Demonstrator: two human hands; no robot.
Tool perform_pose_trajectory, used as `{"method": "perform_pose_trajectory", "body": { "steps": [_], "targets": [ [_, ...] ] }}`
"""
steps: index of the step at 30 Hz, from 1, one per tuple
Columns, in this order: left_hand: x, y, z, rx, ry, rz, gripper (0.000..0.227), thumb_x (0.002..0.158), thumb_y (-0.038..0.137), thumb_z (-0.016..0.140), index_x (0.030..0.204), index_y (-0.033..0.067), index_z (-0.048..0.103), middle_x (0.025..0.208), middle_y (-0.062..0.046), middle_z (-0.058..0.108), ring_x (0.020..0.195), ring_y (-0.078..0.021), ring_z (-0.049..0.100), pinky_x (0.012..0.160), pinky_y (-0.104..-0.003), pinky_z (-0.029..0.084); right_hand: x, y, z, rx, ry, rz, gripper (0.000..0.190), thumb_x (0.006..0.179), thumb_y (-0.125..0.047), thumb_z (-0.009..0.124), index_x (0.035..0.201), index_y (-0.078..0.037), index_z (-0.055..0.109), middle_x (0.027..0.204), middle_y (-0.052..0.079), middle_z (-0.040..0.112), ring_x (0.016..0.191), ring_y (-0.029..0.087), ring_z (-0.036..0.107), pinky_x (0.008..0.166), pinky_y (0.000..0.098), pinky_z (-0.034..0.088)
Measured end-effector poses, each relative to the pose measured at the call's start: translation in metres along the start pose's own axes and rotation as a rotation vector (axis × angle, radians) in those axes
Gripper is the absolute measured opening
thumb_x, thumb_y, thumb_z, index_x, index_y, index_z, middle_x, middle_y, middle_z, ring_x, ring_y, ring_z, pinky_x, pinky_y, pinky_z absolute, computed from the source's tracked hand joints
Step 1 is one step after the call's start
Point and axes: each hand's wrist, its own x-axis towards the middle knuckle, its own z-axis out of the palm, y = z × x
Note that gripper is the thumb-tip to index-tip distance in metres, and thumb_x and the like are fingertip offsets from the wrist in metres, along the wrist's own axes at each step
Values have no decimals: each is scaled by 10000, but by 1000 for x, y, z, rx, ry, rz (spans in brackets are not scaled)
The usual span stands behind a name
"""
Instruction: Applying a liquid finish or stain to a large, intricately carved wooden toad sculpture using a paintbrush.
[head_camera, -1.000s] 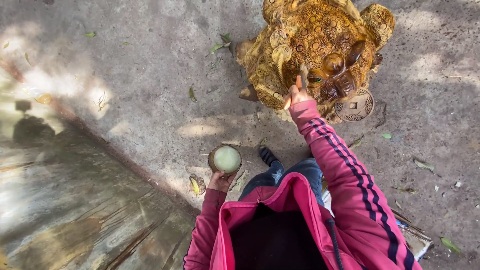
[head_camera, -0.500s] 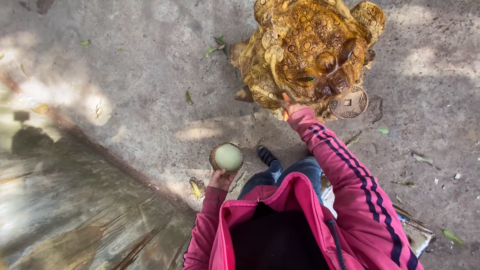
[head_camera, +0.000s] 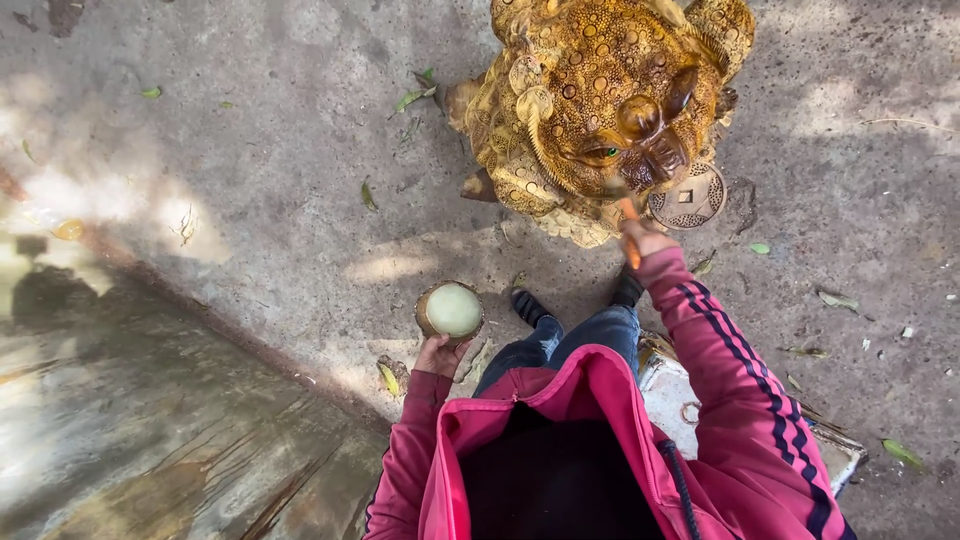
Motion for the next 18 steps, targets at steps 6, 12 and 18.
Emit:
{"method": "perform_pose_trajectory", "body": {
  "steps": [6, 12, 18],
  "targets": [
    [-4, 6, 0, 5, -6, -33, 514, 809, 29, 641, 1314, 125, 637, 1218, -127, 709, 967, -337, 731, 914, -499, 631, -35, -37, 40, 858, -243, 466, 225, 993, -280, 584, 1210, -321, 625, 1142, 68, 640, 1002, 368, 705, 894, 473, 583],
    [-14, 11, 17, 59, 3, -45, 486, 803, 47, 673, 1285, 97, 648, 1220, -123, 709, 940, -308, 729, 907, -471, 637, 12, -26, 17, 847, -264, 459, 130, 997, -341, 583, 1076, -387, 676, 950, 2, 676, 827, 225, 699, 810, 353, 566],
    [-7, 2, -1, 81, -20, -46, 433, 833, 78, 654, 1262, 140, 658, 1221, -94, 719, 985, -281, 727, 926, -434, 620, 32, 62, -8, 1143, 180, 475, 275, 971, 6, 709, 927, -248, 804, 629, 8, 661, 478, 132, 590, 506, 194, 451]
  ]
}}
